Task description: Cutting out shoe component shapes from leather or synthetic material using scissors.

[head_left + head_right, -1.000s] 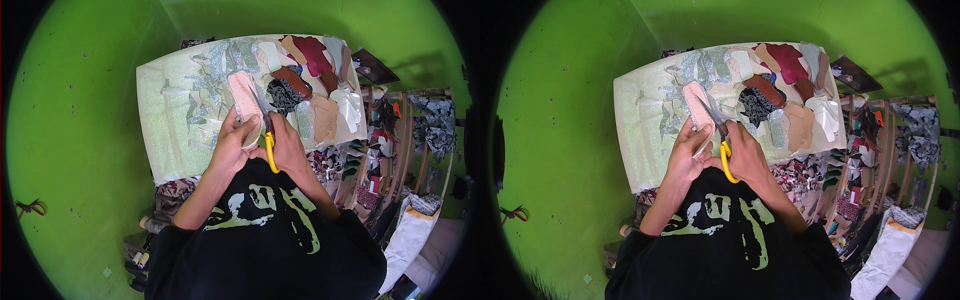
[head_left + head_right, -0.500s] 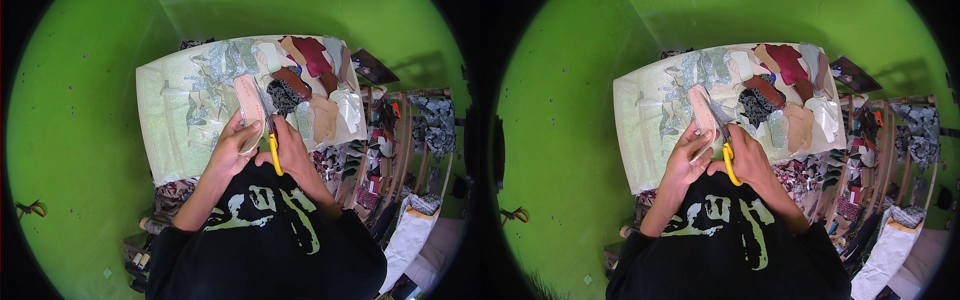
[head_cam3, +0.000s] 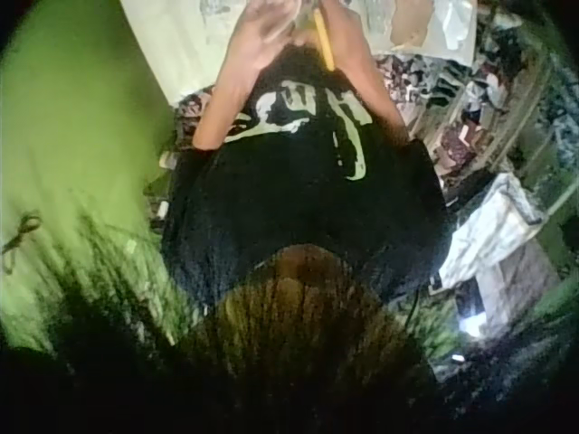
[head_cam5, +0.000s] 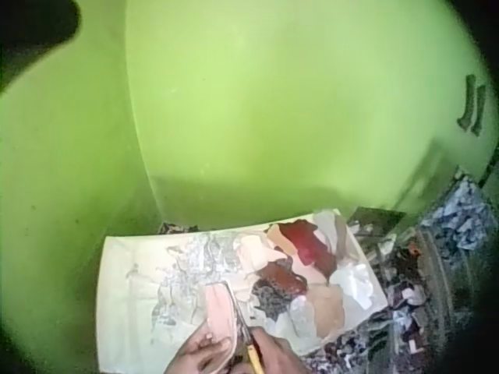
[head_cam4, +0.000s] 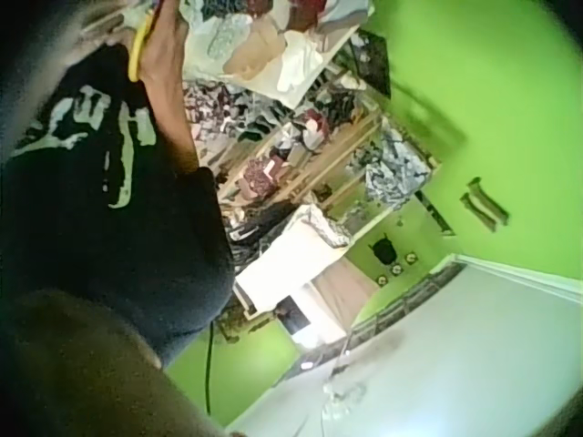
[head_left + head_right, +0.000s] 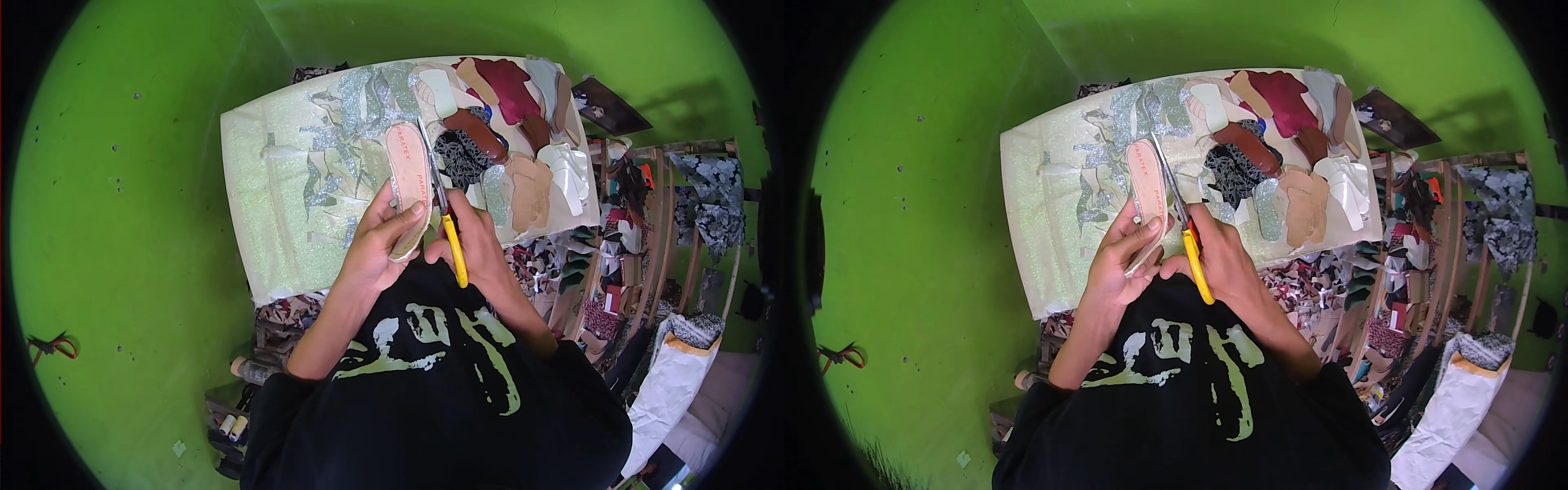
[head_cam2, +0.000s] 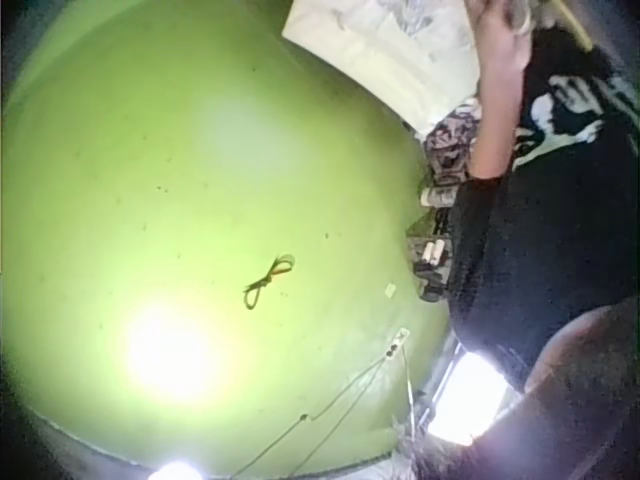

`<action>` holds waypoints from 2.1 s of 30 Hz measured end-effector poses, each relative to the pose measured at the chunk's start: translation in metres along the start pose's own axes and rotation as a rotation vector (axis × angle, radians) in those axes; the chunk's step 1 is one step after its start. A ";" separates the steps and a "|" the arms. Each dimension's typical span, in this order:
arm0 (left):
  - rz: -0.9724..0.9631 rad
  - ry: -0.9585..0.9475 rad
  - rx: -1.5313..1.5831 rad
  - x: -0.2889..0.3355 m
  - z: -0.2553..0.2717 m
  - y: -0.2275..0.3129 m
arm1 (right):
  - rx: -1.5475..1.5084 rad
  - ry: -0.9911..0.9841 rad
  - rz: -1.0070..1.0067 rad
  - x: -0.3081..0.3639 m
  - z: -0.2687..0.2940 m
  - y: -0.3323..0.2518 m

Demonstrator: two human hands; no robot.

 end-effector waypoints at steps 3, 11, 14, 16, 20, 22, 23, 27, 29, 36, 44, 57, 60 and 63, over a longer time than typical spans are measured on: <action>0.011 0.059 0.021 0.001 0.003 -0.003 | -0.073 -0.036 0.020 0.004 -0.001 -0.007; 0.018 0.100 -0.083 0.003 0.004 -0.006 | -0.080 0.043 0.024 -0.002 0.005 -0.013; -0.003 0.080 -0.095 0.002 0.003 -0.003 | -0.205 -0.182 -0.236 0.002 -0.007 0.012; -0.066 0.107 -0.150 0.000 0.002 -0.004 | -0.214 -0.165 -0.086 0.004 -0.006 0.002; -0.155 0.088 -0.281 -0.002 0.008 0.005 | -0.345 -0.144 -0.009 0.000 -0.006 -0.006; -0.190 0.116 -0.281 -0.004 0.012 0.010 | -0.380 -0.261 -0.041 0.002 -0.014 -0.003; -0.226 0.146 -0.280 -0.005 0.014 0.015 | -0.381 -0.259 -0.040 0.002 -0.013 -0.004; -0.301 0.152 -0.390 -0.011 0.018 0.030 | -0.409 -0.334 0.001 0.012 -0.017 -0.014; -0.325 0.164 -0.438 -0.010 0.019 0.032 | -0.580 -0.272 -0.286 0.016 -0.024 0.001; -0.413 0.155 -0.592 -0.012 0.023 0.045 | -0.617 -0.250 -0.331 0.013 -0.032 0.007; -0.453 0.258 -0.661 -0.024 0.036 0.062 | -0.552 -0.310 -0.319 0.015 -0.037 -0.001; -0.503 0.257 -0.602 -0.026 0.040 0.062 | -0.547 -0.327 -0.328 0.017 -0.040 0.002; -0.525 0.238 -0.586 -0.027 0.038 0.063 | -0.443 -0.309 -0.274 0.015 -0.036 -0.002; -0.529 0.241 -0.490 -0.027 0.038 0.065 | -0.297 -0.298 -0.112 0.015 -0.026 -0.016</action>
Point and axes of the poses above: each hand's wrist, its own x-axis away from the middle knuckle, its own z-axis out of the back of the hand, y = z × x, the point moved 10 cm from there along -x, towards the middle knuckle, and after that the axes turned 15 degrees about -z, right-handed, at the moved point
